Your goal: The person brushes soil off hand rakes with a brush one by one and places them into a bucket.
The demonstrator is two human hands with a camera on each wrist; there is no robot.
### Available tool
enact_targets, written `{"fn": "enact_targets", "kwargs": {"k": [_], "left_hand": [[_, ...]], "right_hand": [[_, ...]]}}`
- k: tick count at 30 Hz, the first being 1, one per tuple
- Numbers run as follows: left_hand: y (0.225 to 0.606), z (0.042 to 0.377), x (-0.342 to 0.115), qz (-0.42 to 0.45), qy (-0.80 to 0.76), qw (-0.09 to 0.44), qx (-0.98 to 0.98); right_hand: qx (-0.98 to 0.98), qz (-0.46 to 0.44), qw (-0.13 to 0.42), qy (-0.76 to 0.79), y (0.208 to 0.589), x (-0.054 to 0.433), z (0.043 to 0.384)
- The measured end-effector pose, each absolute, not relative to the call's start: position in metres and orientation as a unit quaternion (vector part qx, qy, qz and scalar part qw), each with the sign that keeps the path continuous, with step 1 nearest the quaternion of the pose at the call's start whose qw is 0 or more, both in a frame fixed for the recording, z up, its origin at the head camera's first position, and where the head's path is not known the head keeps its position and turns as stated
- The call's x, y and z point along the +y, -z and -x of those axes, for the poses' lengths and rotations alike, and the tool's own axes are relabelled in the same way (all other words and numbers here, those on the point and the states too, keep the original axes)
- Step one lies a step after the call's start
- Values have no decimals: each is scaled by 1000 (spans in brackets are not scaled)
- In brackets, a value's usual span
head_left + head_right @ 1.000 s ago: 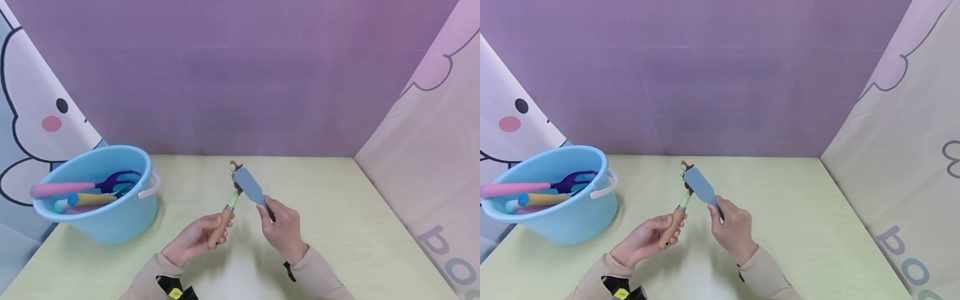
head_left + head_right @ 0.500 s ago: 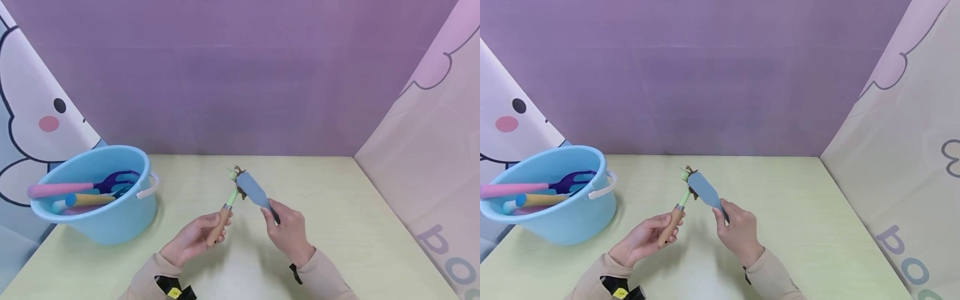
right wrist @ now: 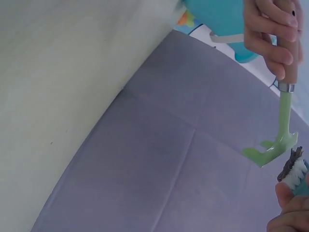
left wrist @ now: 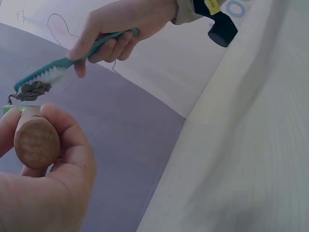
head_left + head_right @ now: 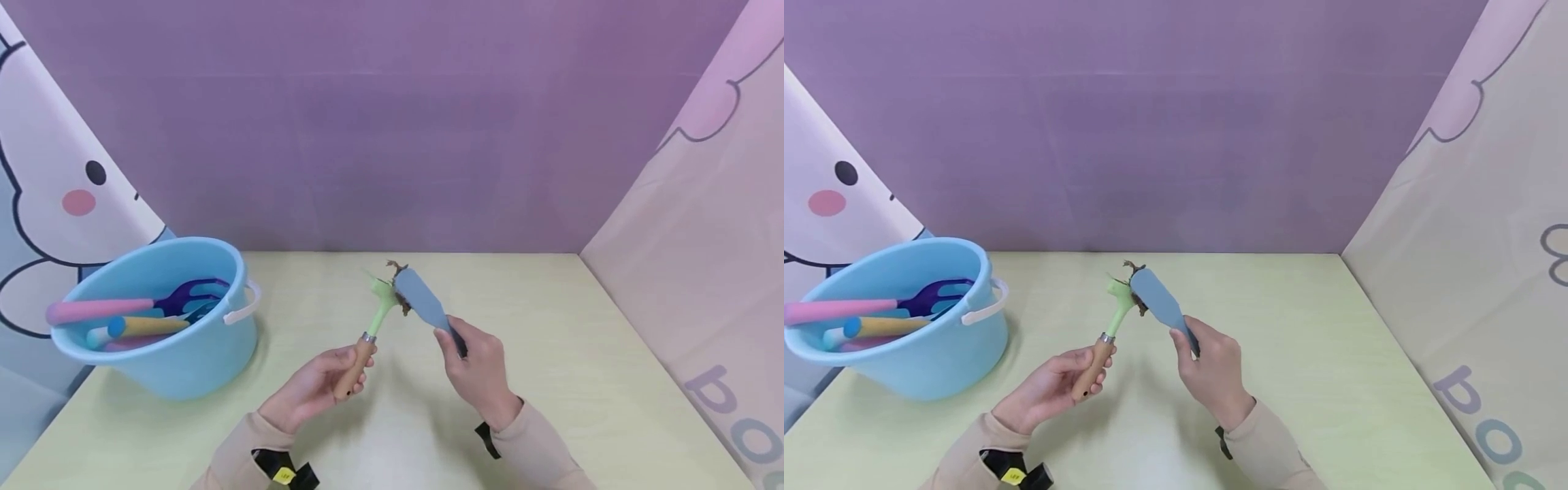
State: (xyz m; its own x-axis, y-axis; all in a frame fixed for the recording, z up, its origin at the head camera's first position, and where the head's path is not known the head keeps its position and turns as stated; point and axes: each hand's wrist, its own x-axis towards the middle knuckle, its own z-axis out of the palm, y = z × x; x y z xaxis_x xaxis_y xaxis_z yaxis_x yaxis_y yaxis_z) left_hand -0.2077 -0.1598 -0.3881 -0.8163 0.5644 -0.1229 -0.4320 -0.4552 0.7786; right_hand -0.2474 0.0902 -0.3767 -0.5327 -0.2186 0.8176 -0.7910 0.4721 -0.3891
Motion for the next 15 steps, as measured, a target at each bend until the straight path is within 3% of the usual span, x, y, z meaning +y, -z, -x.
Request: {"fn": "enact_targets", "kwargs": {"k": [9,15], "left_hand": [[386,204,-158,-86,-823,287,483],[381,202,-163,-76,-813,271,510]], "right_hand": [[-778,-302,268,-480,361,77,243],[-812,-305,212,-450,352,79,237]]}}
